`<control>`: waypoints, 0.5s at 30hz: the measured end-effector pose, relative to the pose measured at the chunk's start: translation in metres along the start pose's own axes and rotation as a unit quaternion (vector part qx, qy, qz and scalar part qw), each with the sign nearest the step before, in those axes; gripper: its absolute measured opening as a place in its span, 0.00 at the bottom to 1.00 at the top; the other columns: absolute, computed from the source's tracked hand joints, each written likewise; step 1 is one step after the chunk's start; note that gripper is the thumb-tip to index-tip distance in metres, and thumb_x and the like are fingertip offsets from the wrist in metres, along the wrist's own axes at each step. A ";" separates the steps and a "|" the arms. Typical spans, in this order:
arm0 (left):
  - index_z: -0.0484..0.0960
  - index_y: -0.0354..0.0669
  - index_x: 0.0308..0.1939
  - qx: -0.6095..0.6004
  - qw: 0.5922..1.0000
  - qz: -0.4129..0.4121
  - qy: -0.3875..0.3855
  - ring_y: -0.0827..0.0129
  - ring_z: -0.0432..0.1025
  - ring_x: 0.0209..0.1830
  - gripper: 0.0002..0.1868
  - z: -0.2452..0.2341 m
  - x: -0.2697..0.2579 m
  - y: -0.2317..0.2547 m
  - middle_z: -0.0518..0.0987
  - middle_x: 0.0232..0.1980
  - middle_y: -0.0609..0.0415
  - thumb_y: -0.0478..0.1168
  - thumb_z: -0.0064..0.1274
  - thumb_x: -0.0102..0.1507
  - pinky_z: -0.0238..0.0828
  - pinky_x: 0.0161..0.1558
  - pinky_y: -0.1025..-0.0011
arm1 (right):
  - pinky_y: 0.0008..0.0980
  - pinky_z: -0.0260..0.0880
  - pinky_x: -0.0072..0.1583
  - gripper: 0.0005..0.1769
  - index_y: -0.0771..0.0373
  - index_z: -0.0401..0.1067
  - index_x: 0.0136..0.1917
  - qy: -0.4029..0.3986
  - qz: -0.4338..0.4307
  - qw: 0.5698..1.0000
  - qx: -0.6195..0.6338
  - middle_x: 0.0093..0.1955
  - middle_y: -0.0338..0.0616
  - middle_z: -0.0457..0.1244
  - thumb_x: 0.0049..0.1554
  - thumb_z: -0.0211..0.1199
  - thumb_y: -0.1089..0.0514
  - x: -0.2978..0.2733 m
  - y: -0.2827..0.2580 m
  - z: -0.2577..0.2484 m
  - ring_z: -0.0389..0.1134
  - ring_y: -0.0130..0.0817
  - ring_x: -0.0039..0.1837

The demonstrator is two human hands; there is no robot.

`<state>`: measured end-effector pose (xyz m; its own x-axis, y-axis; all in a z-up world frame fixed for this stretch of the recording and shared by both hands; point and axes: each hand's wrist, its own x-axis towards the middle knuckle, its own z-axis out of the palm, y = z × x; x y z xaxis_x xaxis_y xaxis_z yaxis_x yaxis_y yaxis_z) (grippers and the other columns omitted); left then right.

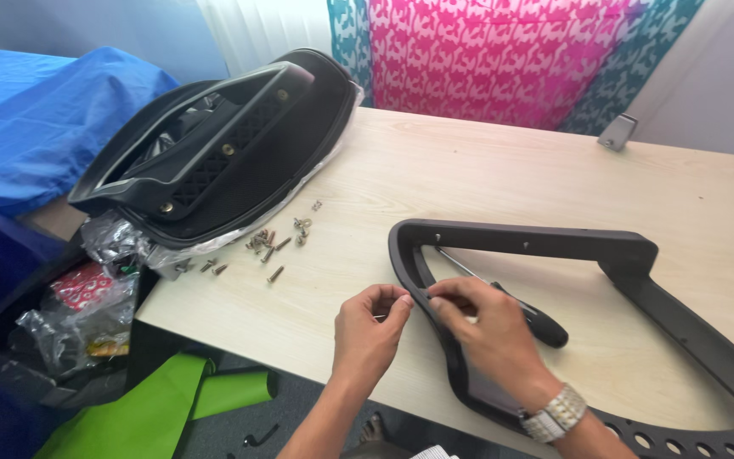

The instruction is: The person uses a screwdriver to fasten screws into a black plastic frame, then removes a metal trim piece and reattaches it to the frame. The person continues to secure the trim and frame with additional screws.

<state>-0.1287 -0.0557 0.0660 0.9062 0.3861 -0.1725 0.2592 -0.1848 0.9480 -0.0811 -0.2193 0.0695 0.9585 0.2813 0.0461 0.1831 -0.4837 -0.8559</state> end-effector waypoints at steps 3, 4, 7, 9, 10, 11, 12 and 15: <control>0.86 0.38 0.40 -0.030 1.000 0.000 -0.008 0.71 0.77 0.32 0.10 -0.006 0.001 0.000 0.86 0.32 0.53 0.41 0.55 0.63 0.73 0.35 0.73 | 0.30 0.77 0.54 0.13 0.63 0.79 0.52 -0.035 -0.017 0.999 0.029 0.47 0.43 0.75 0.55 0.64 0.57 -0.002 -0.017 0.020 0.78 0.30 0.49; 0.86 0.39 0.40 -0.022 1.000 0.008 -0.001 0.72 0.78 0.32 0.10 -0.010 0.002 -0.002 0.86 0.33 0.54 0.41 0.55 0.63 0.73 0.35 0.73 | 0.29 0.77 0.54 0.13 0.63 0.79 0.52 -0.043 -0.019 0.998 0.035 0.47 0.43 0.75 0.55 0.64 0.58 -0.001 -0.020 0.024 0.78 0.29 0.50; 0.86 0.40 0.40 0.002 1.000 0.030 0.008 0.73 0.79 0.34 0.09 -0.020 0.008 -0.009 0.87 0.34 0.55 0.41 0.55 0.63 0.75 0.36 0.73 | 0.28 0.78 0.55 0.12 0.63 0.78 0.52 -0.058 -0.013 0.997 0.041 0.47 0.42 0.75 0.55 0.64 0.58 0.003 -0.026 0.033 0.78 0.29 0.50; 0.85 0.40 0.40 0.014 0.999 0.041 0.011 0.73 0.80 0.35 0.09 -0.026 0.014 -0.015 0.87 0.35 0.54 0.41 0.55 0.64 0.75 0.36 0.71 | 0.29 0.78 0.55 0.12 0.62 0.79 0.52 -0.063 -0.004 0.998 0.029 0.47 0.42 0.74 0.55 0.64 0.57 0.007 -0.029 0.038 0.78 0.29 0.50; 0.85 0.39 0.40 0.027 0.998 0.053 0.020 0.71 0.80 0.35 0.09 -0.030 0.018 -0.018 0.87 0.35 0.53 0.40 0.55 0.63 0.75 0.37 0.70 | 0.30 0.77 0.55 0.12 0.61 0.79 0.51 -0.053 -0.010 0.999 -0.001 0.47 0.42 0.73 0.55 0.64 0.58 0.010 -0.030 0.041 0.77 0.31 0.50; 0.85 0.39 0.40 0.040 0.997 0.066 0.027 0.70 0.80 0.36 0.08 -0.035 0.024 -0.020 0.86 0.36 0.53 0.40 0.55 0.63 0.76 0.37 0.70 | 0.32 0.76 0.56 0.12 0.61 0.79 0.51 -0.041 -0.016 0.999 -0.031 0.48 0.43 0.73 0.55 0.64 0.58 0.012 -0.031 0.044 0.77 0.32 0.50; 0.85 0.39 0.39 0.053 0.995 0.080 0.034 0.69 0.80 0.36 0.08 -0.040 0.031 -0.023 0.86 0.37 0.52 0.40 0.55 0.63 0.76 0.38 0.69 | 0.34 0.76 0.56 0.12 0.60 0.79 0.51 -0.030 -0.022 0.997 -0.060 0.49 0.44 0.72 0.54 0.64 0.58 0.015 -0.032 0.046 0.76 0.34 0.51; 0.86 0.38 0.40 0.083 0.987 0.119 0.070 0.68 0.80 0.36 0.08 -0.061 0.062 -0.033 0.85 0.39 0.51 0.39 0.57 0.62 0.76 0.41 0.69 | 0.37 0.73 0.61 0.13 0.58 0.79 0.52 0.004 -0.034 0.991 -0.129 0.56 0.45 0.68 0.53 0.64 0.58 0.025 -0.031 0.052 0.72 0.37 0.57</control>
<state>-0.1017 0.0292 0.0409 0.8957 0.4335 0.0988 0.1073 -0.4266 0.8981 -0.0744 -0.1539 0.0702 0.9432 0.3156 0.1042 0.2971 -0.6600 -0.6900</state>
